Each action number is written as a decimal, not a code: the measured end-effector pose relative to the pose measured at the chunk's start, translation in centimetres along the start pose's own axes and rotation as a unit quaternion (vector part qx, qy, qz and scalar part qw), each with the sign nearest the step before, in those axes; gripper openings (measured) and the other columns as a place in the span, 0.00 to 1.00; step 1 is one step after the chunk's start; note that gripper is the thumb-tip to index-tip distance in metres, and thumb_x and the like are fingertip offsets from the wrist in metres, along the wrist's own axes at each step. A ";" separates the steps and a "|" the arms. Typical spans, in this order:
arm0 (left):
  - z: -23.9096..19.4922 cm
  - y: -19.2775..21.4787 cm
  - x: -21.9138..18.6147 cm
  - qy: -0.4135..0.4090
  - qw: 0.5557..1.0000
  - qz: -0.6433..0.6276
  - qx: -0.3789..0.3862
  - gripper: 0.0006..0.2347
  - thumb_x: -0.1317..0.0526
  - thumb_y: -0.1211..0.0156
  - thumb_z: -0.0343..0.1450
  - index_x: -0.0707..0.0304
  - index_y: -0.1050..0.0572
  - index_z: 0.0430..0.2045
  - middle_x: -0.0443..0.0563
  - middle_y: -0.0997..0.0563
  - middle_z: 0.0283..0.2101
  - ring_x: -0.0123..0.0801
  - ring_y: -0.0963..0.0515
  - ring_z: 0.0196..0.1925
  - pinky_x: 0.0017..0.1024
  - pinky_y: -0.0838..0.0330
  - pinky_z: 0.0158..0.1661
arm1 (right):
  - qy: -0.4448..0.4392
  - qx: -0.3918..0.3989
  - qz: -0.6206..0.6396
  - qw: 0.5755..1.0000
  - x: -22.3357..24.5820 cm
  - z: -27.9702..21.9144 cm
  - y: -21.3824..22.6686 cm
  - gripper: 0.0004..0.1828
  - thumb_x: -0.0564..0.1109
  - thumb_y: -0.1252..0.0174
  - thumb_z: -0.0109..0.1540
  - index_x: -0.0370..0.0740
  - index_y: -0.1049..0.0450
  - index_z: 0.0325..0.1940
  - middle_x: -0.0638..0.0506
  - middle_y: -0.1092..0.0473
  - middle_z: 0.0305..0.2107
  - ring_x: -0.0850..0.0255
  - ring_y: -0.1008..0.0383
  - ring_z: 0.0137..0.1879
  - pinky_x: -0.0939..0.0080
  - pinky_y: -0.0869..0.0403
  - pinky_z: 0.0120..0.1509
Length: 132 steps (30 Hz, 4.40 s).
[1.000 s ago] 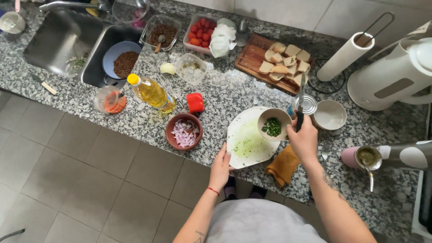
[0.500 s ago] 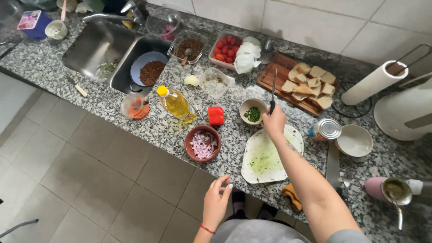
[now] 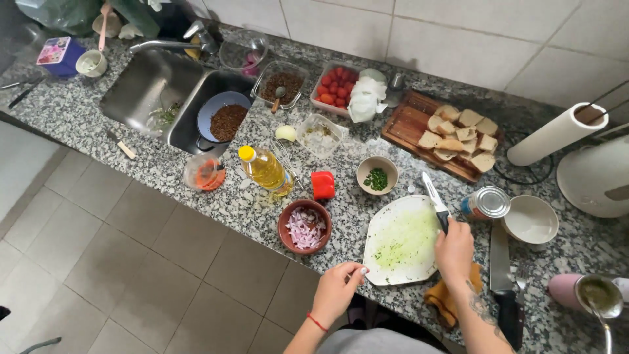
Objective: The person mixes chopped herbs with oil in a small bowl and adds the mixture to a container of cooked lentils. They then scrape remaining herbs from a plate into a bowl, wash the plate in the sink, and place it on the counter.
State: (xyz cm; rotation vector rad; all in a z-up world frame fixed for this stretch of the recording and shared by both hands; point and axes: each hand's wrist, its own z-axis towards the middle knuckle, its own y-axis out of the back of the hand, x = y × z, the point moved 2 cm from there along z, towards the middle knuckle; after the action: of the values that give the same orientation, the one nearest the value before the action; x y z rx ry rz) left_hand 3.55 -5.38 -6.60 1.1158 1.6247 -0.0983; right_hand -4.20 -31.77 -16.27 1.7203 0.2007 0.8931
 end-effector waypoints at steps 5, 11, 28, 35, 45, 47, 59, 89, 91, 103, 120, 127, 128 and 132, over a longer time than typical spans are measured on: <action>0.2 0.0 -2.1 0.003 1.000 -0.012 -0.009 0.11 0.53 0.51 0.69 0.51 0.21 0.27 0.37 0.20 0.23 0.20 0.24 0.26 0.22 0.34 0.30 | 0.049 -0.050 -0.049 0.996 1.4 0.0 0.7 0.26 0.42 0.49 0.59 0.34 0.38 0.61 0.39 0.39 0.52 0.42 0.43 0.57 0.44 0.39 0.58; -1.8 0.7 -2.3 0.041 0.999 -0.019 0.018 0.11 0.52 0.50 0.69 0.51 0.22 0.21 0.33 0.21 0.20 0.17 0.30 0.19 0.19 0.36 0.29 | 0.136 -0.025 0.051 0.989 6.6 3.1 0.5 0.19 0.42 0.49 0.61 0.47 0.32 0.56 0.52 0.31 0.45 0.58 0.36 0.53 0.53 0.40 0.60; 32.8 6.1 2.3 -0.179 0.857 0.419 -0.240 0.05 0.60 0.46 0.65 0.56 0.23 0.23 0.47 0.24 0.24 0.39 0.22 0.33 0.35 0.28 0.36 | 0.121 -0.080 0.056 0.988 11.8 6.2 -7.8 0.11 0.44 0.43 0.56 0.57 0.28 0.42 0.54 0.26 0.30 0.56 0.26 0.41 0.57 0.27 0.49; 33.8 8.2 6.8 -0.179 0.818 0.493 -0.237 0.06 0.61 0.47 0.64 0.52 0.24 0.18 0.42 0.26 0.22 0.31 0.26 0.31 0.29 0.30 0.33 | 0.095 -0.089 0.127 0.983 18.1 9.6 -9.4 0.07 0.44 0.47 0.62 0.49 0.26 0.43 0.55 0.25 0.33 0.61 0.25 0.42 0.62 0.27 0.50; 18.8 9.5 -6.1 -0.274 0.893 0.332 -0.134 0.15 0.70 0.45 0.65 0.63 0.30 0.45 0.54 0.26 0.40 0.44 0.25 0.43 0.36 0.27 0.40 | 0.133 -0.258 0.086 0.953 15.2 2.4 -4.4 0.04 0.45 0.41 0.57 0.52 0.24 0.36 0.59 0.27 0.24 0.63 0.27 0.32 0.65 0.28 0.38; 16.2 7.2 -4.6 -0.295 0.904 0.298 -0.082 0.14 0.68 0.45 0.64 0.63 0.30 0.44 0.55 0.25 0.39 0.48 0.24 0.40 0.39 0.27 0.39 | 0.104 -0.264 0.100 0.954 10.8 -0.4 -3.4 0.04 0.49 0.36 0.54 0.52 0.24 0.28 0.60 0.28 0.21 0.63 0.27 0.31 0.65 0.29 0.37; 13.3 -4.2 2.1 -0.170 0.890 0.388 0.166 0.11 0.53 0.44 0.67 0.59 0.35 0.25 0.55 0.23 0.22 0.53 0.23 0.25 0.45 0.32 0.26 | -0.162 -0.132 0.044 0.977 0.4 -5.4 2.1 0.18 0.55 0.43 0.58 0.43 0.28 0.45 0.52 0.28 0.40 0.56 0.31 0.49 0.56 0.31 0.51; 8.2 -4.7 3.1 -0.040 0.951 0.280 0.123 0.06 0.56 0.57 0.69 0.54 0.41 0.33 0.53 0.20 0.22 0.50 0.19 0.33 0.43 0.27 0.37 | -0.061 -0.109 -0.083 0.989 -4.2 -13.3 -1.1 0.19 0.61 0.45 0.56 0.66 0.31 0.51 0.60 0.38 0.48 0.57 0.40 0.59 0.50 0.35 0.56; 7.6 -4.0 3.3 -0.036 0.959 0.246 0.134 0.08 0.56 0.52 0.67 0.57 0.40 0.33 0.60 0.20 0.28 0.55 0.20 0.38 0.47 0.28 0.40 | 0.023 -0.196 -0.095 0.976 -1.6 -11.5 1.1 0.07 0.54 0.48 0.60 0.60 0.26 0.38 0.63 0.32 0.40 0.64 0.33 0.51 0.60 0.34 0.52; 3.0 0.2 -1.2 0.072 0.984 -0.103 0.128 0.09 0.65 0.57 0.66 0.56 0.48 0.36 0.62 0.25 0.21 0.48 0.23 0.12 0.29 0.23 0.18 | 0.160 -0.184 -0.177 0.954 -3.2 0.9 -2.7 0.18 0.42 0.48 0.58 0.46 0.32 0.53 0.50 0.33 0.38 0.52 0.31 0.43 0.55 0.32 0.42; -12.9 27.6 10.8 -0.035 0.967 -0.245 0.058 0.07 0.55 0.58 0.71 0.54 0.45 0.27 0.40 0.45 0.22 0.20 0.47 0.16 0.20 0.49 0.15 | -0.124 0.394 0.602 0.683 17.9 -13.6 -8.6 0.37 0.67 0.60 0.58 0.35 0.35 0.57 0.38 0.30 0.46 0.45 0.30 0.48 0.43 0.31 0.44; -17.7 41.3 22.8 -0.017 0.961 -0.274 0.013 0.06 0.57 0.55 0.70 0.55 0.43 0.30 0.40 0.42 0.26 0.22 0.46 0.25 0.21 0.48 0.28 | -0.117 0.504 0.519 0.680 41.6 -18.1 -13.0 0.20 0.42 0.53 0.61 0.33 0.31 0.55 0.42 0.27 0.38 0.55 0.28 0.37 0.59 0.31 0.36; -17.8 42.7 23.9 -0.012 0.961 -0.275 0.012 0.06 0.57 0.55 0.70 0.55 0.43 0.30 0.40 0.42 0.26 0.22 0.46 0.25 0.21 0.48 0.28 | -0.120 0.507 0.518 0.678 43.1 -18.7 -13.9 0.20 0.42 0.53 0.61 0.33 0.31 0.55 0.42 0.27 0.38 0.55 0.28 0.37 0.59 0.31 0.36; -15.9 50.1 26.5 0.072 0.925 -0.346 -0.137 0.24 0.42 0.61 0.64 0.57 0.36 0.48 0.45 0.21 0.31 0.26 0.26 0.29 0.24 0.34 0.31 | -0.111 0.447 0.564 0.685 50.1 -17.9 -16.7 0.16 0.40 0.53 0.61 0.36 0.30 0.53 0.46 0.27 0.36 0.59 0.28 0.35 0.61 0.30 0.34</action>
State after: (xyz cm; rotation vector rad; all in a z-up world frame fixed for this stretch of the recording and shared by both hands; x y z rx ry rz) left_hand 28.29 47.42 1.65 0.3042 2.0331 -0.2443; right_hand 24.19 15.23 -6.60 2.9233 -0.8564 1.5883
